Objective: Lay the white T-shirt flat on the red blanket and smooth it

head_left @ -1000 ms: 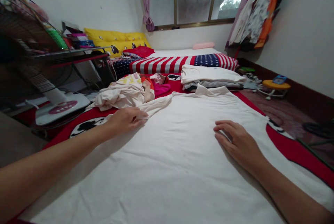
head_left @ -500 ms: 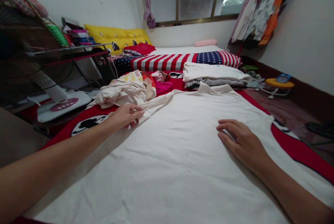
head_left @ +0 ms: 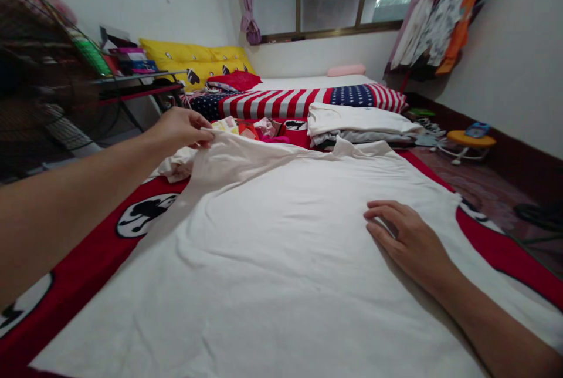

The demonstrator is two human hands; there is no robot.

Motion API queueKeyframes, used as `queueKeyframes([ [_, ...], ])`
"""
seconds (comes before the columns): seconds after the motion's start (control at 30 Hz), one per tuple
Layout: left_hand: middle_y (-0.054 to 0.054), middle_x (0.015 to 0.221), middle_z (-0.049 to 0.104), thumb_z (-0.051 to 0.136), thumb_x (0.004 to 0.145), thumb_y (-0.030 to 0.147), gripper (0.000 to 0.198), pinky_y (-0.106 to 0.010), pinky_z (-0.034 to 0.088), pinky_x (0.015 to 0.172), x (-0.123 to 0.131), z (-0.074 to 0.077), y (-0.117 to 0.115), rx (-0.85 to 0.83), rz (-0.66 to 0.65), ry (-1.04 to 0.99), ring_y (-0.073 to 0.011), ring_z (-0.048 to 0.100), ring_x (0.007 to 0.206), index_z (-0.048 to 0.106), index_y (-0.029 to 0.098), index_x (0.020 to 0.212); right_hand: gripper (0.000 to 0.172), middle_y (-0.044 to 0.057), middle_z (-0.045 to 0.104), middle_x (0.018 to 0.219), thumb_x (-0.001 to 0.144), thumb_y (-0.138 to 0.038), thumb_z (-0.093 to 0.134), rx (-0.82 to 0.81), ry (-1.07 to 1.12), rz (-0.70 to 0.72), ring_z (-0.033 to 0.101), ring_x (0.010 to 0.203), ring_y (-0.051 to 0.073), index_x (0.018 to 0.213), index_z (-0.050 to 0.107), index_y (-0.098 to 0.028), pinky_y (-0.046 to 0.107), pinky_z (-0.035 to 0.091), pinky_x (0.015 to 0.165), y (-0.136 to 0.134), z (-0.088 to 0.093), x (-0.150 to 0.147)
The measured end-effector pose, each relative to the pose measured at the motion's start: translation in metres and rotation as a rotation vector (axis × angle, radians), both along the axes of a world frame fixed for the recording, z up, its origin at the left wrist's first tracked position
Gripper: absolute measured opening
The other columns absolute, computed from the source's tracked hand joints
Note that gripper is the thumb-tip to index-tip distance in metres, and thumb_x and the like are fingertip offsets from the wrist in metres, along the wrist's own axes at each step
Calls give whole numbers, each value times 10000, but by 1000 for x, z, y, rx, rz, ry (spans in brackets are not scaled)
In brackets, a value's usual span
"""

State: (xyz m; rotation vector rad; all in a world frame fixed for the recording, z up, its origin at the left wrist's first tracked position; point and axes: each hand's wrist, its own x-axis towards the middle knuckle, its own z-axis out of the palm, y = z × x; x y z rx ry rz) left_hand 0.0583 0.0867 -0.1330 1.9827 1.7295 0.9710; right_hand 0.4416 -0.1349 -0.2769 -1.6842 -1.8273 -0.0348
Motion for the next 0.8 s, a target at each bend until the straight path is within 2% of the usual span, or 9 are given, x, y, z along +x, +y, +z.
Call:
queueKeyframes([
  [0.07, -21, 718, 666, 695, 658, 174, 282, -260, 471, 686, 2, 0, 13, 206, 67, 158, -117, 550, 643, 704, 88, 926, 151, 64, 634, 1114, 849, -312, 518, 5, 7, 0, 573, 1060, 259, 906, 637, -238, 431, 453, 916, 0, 0, 0],
  [0.17, -34, 848, 677, 628, 690, 157, 256, -276, 452, 807, 2, -18, 28, 406, 110, 358, -143, 547, 764, 718, 105, 923, 147, 65, 636, 1112, 845, -306, 523, 12, 13, 0, 574, 1060, 258, 902, 640, -238, 431, 453, 919, 0, 0, 0],
  [0.27, -70, 1008, 659, 557, 738, 124, 287, -310, 434, 864, -1, -42, 38, 367, 72, 432, -182, 540, 870, 707, 98, 981, 139, 66, 637, 1114, 844, -288, 523, 15, 12, -3, 571, 1069, 260, 902, 639, -240, 430, 453, 922, 0, 1, -1],
  [0.33, -94, 1098, 636, 550, 742, 111, 325, -330, 421, 883, 0, -49, 43, 379, 104, 431, -205, 528, 925, 695, 95, 1033, 135, 68, 638, 1111, 842, -281, 522, 15, 13, -9, 573, 1064, 263, 902, 637, -242, 431, 458, 913, 0, 2, -2],
  [0.43, -97, 1125, 648, 532, 801, 166, 325, -311, 412, 869, 10, -47, 49, 429, 156, 384, -193, 526, 941, 679, 101, 1084, 127, 69, 637, 1106, 841, -279, 524, 11, 12, -13, 577, 1053, 265, 895, 633, -245, 434, 461, 904, 0, 3, -2],
  [0.57, -66, 1087, 695, 452, 914, 395, 396, -321, 397, 849, 37, -40, 57, 310, 28, 544, -200, 563, 955, 663, 161, 1154, 116, 65, 630, 1112, 841, -284, 533, -7, 10, -16, 572, 1061, 266, 894, 629, -246, 435, 454, 914, 0, 3, -2],
  [0.63, -57, 1005, 715, 559, 835, 508, 405, -356, 383, 857, 49, -40, 60, 232, -66, 674, -249, 578, 963, 723, 198, 1037, 117, 64, 626, 1118, 843, -286, 533, -14, 15, -18, 570, 1066, 264, 896, 629, -246, 431, 454, 916, 0, 3, -1],
  [0.7, -50, 874, 714, 696, 711, 516, 367, -368, 369, 863, 57, -41, 61, 192, -137, 757, -275, 579, 944, 755, 199, 885, 119, 63, 623, 1120, 845, -287, 531, -17, 22, -18, 568, 1068, 261, 896, 630, -246, 427, 454, 916, 0, 2, -1],
  [0.8, -31, 868, 688, 650, 782, 443, 316, -346, 331, 888, 61, -48, 58, 265, -194, 807, -233, 541, 983, 741, 193, 952, 115, 59, 621, 1117, 845, -283, 534, -17, 33, -15, 565, 1064, 256, 896, 630, -245, 427, 448, 921, -1, 2, -2],
])
